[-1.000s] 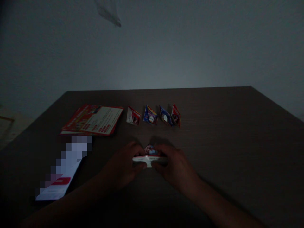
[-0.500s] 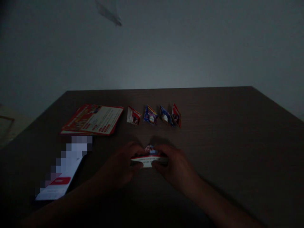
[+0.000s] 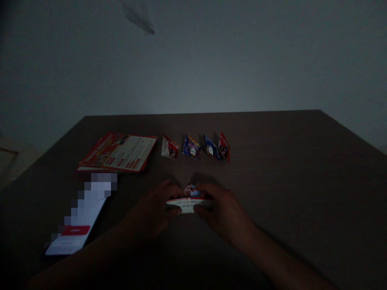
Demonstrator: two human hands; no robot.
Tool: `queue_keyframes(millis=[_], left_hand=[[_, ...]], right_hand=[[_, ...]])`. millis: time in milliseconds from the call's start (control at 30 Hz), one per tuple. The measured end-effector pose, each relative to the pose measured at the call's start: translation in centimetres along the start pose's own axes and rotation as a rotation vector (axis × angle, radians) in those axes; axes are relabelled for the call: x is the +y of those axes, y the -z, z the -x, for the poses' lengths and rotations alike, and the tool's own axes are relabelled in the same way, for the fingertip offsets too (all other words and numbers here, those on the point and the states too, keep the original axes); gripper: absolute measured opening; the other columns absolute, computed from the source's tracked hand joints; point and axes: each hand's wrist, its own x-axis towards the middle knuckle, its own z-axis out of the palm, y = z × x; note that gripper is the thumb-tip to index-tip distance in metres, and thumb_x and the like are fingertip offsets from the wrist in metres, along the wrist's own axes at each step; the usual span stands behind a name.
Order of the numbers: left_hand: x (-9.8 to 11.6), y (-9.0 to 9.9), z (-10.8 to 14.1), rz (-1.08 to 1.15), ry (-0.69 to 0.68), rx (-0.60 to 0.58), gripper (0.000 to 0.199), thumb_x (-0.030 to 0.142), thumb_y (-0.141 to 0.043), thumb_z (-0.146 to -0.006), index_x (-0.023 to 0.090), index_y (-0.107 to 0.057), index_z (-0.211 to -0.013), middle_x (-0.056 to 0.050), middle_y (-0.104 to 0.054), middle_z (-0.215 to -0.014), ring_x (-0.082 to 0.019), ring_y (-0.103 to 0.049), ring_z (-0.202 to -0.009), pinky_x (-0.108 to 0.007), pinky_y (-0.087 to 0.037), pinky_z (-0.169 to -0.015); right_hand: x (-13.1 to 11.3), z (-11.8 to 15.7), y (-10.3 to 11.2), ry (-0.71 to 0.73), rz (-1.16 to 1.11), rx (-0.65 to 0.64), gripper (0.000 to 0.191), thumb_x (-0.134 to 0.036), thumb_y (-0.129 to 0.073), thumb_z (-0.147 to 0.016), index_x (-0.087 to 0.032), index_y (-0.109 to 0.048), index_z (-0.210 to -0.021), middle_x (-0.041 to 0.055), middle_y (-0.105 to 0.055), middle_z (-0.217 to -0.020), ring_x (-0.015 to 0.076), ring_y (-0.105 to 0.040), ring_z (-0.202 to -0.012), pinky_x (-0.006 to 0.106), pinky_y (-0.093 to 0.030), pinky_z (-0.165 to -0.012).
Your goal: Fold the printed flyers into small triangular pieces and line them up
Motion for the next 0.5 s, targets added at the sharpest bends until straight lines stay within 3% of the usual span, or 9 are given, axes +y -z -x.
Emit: queue_keyframes(millis=[500], left_hand=[[-1.1,0.6,0.1,0.006,-0.037,-0.012,0.033,0.010,-0.059,-0.073,0.023,-0.057,-0.103,-0.003,-0.056,-0.103,-0.019,-0.055,-0.092,-0.030,-0.043,-0.078]], right_hand=[[0.2,0.1,0.6,-0.045,0.030,0.005,0.037,-0.014,-0.067,-0.070,-0.020,-0.062,-0.106,0.0023,-0.070,-0.091,0.0182,-0.067,-0.078,0.030,-0.052,-0.070]])
